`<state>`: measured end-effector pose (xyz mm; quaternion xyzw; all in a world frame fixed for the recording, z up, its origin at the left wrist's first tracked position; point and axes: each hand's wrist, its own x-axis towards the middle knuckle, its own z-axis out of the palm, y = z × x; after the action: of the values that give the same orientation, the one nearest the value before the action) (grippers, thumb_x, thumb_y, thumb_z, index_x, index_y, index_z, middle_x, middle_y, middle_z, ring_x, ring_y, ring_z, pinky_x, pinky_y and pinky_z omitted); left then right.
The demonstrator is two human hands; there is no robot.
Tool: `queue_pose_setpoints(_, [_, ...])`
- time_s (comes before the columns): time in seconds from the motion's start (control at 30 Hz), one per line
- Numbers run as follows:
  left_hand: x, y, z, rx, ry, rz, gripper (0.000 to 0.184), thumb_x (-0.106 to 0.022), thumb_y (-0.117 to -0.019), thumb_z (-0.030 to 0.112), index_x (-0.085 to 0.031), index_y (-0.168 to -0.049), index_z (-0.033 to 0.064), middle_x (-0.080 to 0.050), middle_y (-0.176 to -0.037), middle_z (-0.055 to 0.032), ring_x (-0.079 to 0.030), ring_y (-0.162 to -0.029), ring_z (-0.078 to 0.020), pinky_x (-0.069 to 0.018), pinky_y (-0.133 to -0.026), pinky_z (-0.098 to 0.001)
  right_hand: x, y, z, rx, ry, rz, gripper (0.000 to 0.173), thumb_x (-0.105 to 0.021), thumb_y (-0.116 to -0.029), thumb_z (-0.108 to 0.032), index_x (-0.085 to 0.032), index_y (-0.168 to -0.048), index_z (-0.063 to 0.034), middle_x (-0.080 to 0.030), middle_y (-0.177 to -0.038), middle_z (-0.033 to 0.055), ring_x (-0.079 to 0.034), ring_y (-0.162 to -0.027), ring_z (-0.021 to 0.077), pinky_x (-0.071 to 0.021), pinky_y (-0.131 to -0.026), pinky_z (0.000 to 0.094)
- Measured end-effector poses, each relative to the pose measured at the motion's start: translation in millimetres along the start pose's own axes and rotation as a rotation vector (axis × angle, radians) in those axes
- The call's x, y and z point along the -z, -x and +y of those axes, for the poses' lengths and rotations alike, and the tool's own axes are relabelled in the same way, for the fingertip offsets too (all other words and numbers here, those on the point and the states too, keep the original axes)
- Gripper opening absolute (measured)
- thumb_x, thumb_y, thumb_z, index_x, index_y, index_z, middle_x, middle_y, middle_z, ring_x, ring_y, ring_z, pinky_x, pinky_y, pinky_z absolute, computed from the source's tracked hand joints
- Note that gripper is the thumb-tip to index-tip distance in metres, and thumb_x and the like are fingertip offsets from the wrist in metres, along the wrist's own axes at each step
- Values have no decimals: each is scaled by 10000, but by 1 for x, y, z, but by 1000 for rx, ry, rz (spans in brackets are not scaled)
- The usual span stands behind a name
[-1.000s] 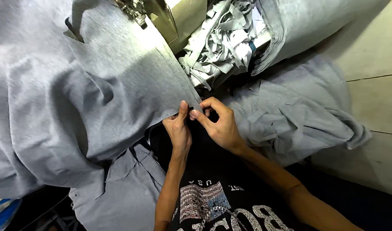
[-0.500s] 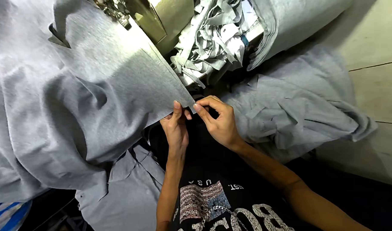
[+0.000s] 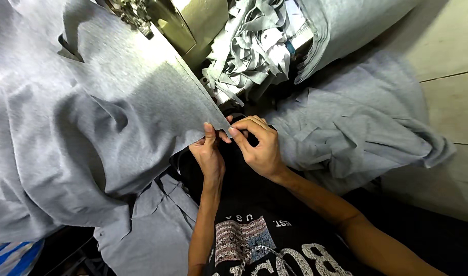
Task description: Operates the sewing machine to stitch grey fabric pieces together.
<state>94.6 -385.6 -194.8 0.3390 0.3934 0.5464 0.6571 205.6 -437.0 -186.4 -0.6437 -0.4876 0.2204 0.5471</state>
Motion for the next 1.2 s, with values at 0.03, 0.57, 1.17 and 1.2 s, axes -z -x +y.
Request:
queue_pose_setpoints(0.03, [0, 0, 0, -15, -11, 0, 145, -586, -1043, 148, -667, -1081, 34, -740, -784, -113, -750, -736, -201, -637, -773, -364, 0, 0, 0, -2, 8, -3, 107, -696, -960, -153, -757, -980, -67, -699, -907, 5, -613, -825, 103, -492, -800, 329])
queue_pose_setpoints(0.57, [-2, -1, 8, 74, 8, 18, 276, -806, -889, 163, -685, -1104, 39, -731, -887, -94, -697, -717, -126, -608, -680, -273, -3, -30, -14, -79, -129, -42, 122, -733, -952, -157, -720, -1014, -53, -671, -907, 15, -612, -765, 66, -532, -682, 215])
queue_pose_setpoints(1.17, [1, -4, 6, 36, -7, 71, 378, -826, -859, 100, -627, -1177, 56, -734, -941, -77, -711, -756, -129, -625, -710, -290, -3, -6, -16, -127, -157, -23, 322, -724, -948, -114, -629, -1244, -30, -678, -904, 15, -630, -748, 72, -546, -652, 217])
queue_pose_setpoints(1.2, [1, -3, 6, 45, -7, 63, 400, -828, -858, 107, -616, -1194, 63, -731, -951, -75, -709, -761, -128, -625, -717, -292, -2, -7, -17, -117, -139, -13, 327, -727, -948, -121, -630, -1247, -28, -680, -906, 14, -631, -755, 72, -546, -661, 220])
